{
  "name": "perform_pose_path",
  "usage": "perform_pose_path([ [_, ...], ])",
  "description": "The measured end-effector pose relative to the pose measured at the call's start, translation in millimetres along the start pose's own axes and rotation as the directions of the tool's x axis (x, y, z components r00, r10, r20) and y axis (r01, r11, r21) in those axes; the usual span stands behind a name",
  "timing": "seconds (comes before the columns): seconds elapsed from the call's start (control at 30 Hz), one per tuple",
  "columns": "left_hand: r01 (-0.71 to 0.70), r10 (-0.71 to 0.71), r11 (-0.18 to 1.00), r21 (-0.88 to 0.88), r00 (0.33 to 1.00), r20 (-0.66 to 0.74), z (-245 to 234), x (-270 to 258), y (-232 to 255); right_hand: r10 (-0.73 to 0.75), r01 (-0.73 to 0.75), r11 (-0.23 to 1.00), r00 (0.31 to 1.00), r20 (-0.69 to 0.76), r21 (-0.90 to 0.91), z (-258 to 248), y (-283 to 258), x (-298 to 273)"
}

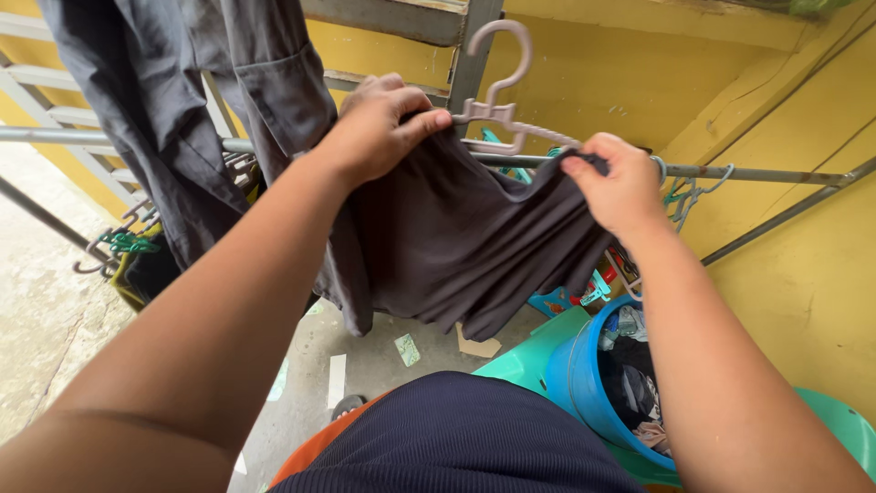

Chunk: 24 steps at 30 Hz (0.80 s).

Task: The person hangs wet clothes on a metal drying rack using plastic hangers and clips. They retrieve items from a blue bucket, place them on hangers, and secure them to the rack with clips.

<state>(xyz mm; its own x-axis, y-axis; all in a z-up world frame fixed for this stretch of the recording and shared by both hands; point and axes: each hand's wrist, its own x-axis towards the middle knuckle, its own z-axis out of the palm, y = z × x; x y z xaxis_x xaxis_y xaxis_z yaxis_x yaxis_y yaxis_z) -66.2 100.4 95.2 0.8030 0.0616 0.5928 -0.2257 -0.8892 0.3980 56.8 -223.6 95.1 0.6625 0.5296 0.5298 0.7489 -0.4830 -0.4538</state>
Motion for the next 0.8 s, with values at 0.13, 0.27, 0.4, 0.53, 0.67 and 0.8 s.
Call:
perform_pose_path([
  [0.13, 0.034, -0.021, 0.995, -0.099, 0.991, 0.128, -5, -12, -30, 0.265, -0.266, 0.927, 0.963, 0.038, 0.265, -14, 21, -9],
  [0.27, 0.193, -0.178, 0.974, -0.115, 0.975, 0.129, 8, -24, -26, 0.174, -0.177, 0.942, 0.984, 0.033, 0.284, -15, 35, -14],
  [0.4, 0.225, -0.225, 0.973, -0.048, 0.974, 0.004, 7, -27, -15, 0.224, -0.220, 0.902, 0.974, 0.034, 0.372, -13, 36, -23],
  [0.53, 0.226, -0.248, 0.953, -0.203, 0.964, -0.091, 12, -26, -13, 0.298, -0.291, 0.836, 0.953, 0.062, 0.464, -10, 32, -31],
  [0.67, 0.158, -0.202, 0.957, -0.244, 0.965, -0.167, 8, -27, -12, 0.300, -0.264, 0.823, 0.954, 0.009, 0.503, -9, 31, -43],
  [0.8, 0.164, -0.195, 0.965, -0.205, 0.970, -0.143, -2, -25, 8, 0.281, -0.225, 0.872, 0.957, -0.068, 0.434, -6, 32, -49],
])
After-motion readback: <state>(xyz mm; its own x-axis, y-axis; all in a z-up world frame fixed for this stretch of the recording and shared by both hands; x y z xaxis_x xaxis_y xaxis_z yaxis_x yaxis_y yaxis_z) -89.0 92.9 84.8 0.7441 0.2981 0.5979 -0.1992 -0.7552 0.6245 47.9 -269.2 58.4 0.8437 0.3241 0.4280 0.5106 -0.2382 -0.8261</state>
